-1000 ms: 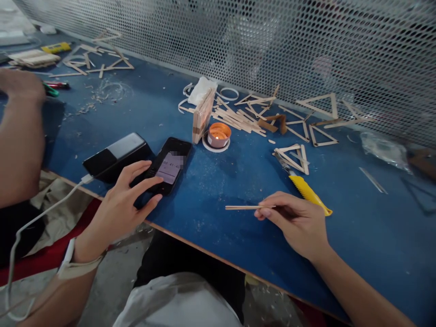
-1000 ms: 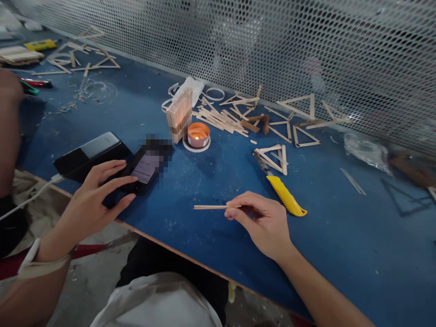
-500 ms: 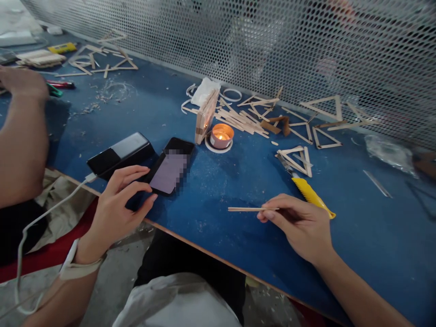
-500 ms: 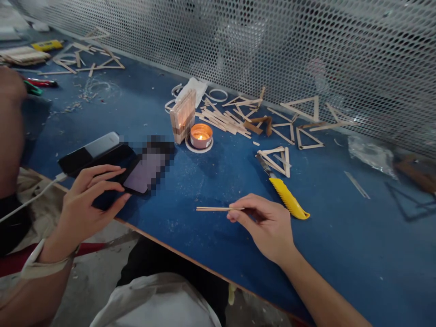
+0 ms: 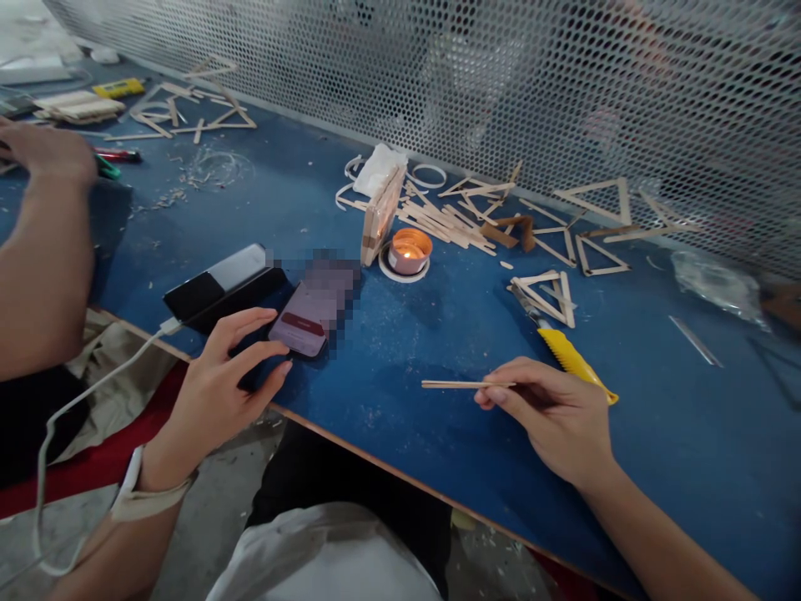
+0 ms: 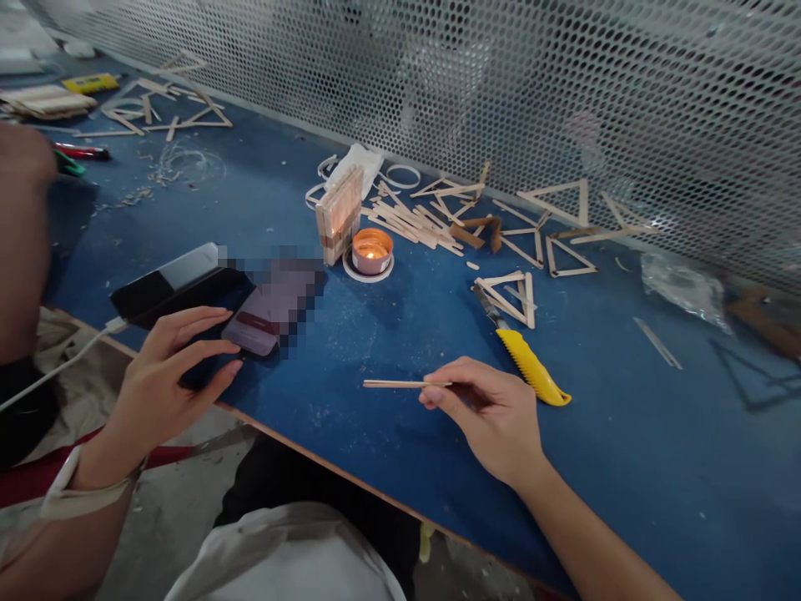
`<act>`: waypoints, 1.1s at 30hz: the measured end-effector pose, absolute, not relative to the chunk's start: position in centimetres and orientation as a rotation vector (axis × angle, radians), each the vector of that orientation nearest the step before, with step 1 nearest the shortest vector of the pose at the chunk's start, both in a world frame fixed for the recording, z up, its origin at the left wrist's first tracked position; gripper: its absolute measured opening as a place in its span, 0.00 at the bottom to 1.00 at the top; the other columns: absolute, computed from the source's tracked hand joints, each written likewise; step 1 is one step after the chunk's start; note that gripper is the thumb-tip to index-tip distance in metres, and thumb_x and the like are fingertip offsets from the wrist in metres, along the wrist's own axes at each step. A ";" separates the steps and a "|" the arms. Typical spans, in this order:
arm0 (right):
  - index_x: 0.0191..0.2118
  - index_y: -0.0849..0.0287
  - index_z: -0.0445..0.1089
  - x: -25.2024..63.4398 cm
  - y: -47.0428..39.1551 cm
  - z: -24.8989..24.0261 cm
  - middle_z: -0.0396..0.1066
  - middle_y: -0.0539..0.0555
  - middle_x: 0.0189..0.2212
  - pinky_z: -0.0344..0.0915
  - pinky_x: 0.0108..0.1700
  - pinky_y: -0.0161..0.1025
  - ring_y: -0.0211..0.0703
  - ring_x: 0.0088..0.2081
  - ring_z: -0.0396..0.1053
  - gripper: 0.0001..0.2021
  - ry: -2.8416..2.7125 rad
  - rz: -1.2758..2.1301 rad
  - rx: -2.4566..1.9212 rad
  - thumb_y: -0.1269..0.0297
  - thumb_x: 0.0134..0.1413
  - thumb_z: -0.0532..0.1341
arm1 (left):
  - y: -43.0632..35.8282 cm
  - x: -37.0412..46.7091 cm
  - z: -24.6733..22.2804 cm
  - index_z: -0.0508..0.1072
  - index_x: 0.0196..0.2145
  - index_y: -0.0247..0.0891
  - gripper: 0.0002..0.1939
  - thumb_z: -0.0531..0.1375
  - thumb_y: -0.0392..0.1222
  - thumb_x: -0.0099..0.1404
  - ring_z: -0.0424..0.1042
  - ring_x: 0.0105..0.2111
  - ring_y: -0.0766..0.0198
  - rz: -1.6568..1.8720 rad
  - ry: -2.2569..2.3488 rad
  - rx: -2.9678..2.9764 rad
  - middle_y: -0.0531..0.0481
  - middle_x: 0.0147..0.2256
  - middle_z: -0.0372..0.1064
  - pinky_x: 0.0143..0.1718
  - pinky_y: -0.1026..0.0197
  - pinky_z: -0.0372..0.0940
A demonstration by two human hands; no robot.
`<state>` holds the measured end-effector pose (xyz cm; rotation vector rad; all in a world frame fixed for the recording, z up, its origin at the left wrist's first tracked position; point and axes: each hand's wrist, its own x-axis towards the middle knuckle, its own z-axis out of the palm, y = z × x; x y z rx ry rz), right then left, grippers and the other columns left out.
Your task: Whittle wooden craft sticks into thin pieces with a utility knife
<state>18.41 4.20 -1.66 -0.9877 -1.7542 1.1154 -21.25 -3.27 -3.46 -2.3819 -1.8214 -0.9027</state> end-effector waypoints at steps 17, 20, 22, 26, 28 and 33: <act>0.39 0.53 0.82 18.1 4.3 -1.3 0.80 0.52 0.31 0.79 0.32 0.36 0.41 0.30 0.79 0.04 -1.749 1.104 -0.987 0.69 0.64 0.69 | -2.2 -21.0 -2.6 0.67 0.61 0.45 0.19 0.59 0.46 0.76 0.67 0.64 0.41 -0.702 -1.836 -2.460 0.36 0.67 0.58 0.63 0.34 0.68; 0.38 0.53 0.82 18.0 4.3 -1.2 0.80 0.53 0.30 0.80 0.31 0.37 0.42 0.29 0.79 0.02 -1.736 1.100 -1.000 0.67 0.63 0.70 | -1.9 -20.6 -2.1 0.64 0.63 0.43 0.21 0.57 0.49 0.77 0.68 0.64 0.42 -0.725 -1.937 -2.402 0.36 0.66 0.60 0.63 0.37 0.68; 0.37 0.53 0.82 17.9 4.3 -1.2 0.80 0.53 0.30 0.80 0.31 0.36 0.42 0.29 0.79 0.02 -1.741 1.096 -1.003 0.67 0.63 0.70 | -1.5 -20.3 -1.8 0.63 0.63 0.42 0.21 0.56 0.50 0.77 0.68 0.64 0.42 -0.729 -1.992 -2.348 0.35 0.65 0.61 0.62 0.39 0.69; 0.37 0.53 0.82 17.8 4.4 -1.2 0.80 0.53 0.30 0.80 0.30 0.36 0.42 0.29 0.79 0.02 -1.739 1.090 -1.005 0.67 0.63 0.70 | -0.6 -19.8 -1.7 0.65 0.59 0.40 0.19 0.56 0.52 0.77 0.69 0.62 0.43 -0.720 -2.014 -2.320 0.35 0.63 0.62 0.60 0.40 0.70; 0.37 0.53 0.82 17.8 4.4 -1.2 0.80 0.53 0.30 0.80 0.30 0.36 0.42 0.29 0.79 0.03 -1.736 1.093 -1.005 0.67 0.63 0.70 | -0.3 -19.7 -1.7 0.67 0.56 0.40 0.17 0.56 0.52 0.77 0.70 0.60 0.44 -0.698 -2.008 -2.336 0.35 0.63 0.61 0.59 0.40 0.70; 0.37 0.53 0.82 17.7 4.4 -1.1 0.80 0.53 0.30 0.80 0.30 0.35 0.41 0.29 0.79 0.03 -1.733 1.098 -1.001 0.67 0.63 0.70 | 0.0 -19.6 -1.6 0.69 0.54 0.39 0.18 0.54 0.54 0.78 0.72 0.55 0.45 -0.664 -2.024 -2.346 0.34 0.62 0.58 0.58 0.38 0.71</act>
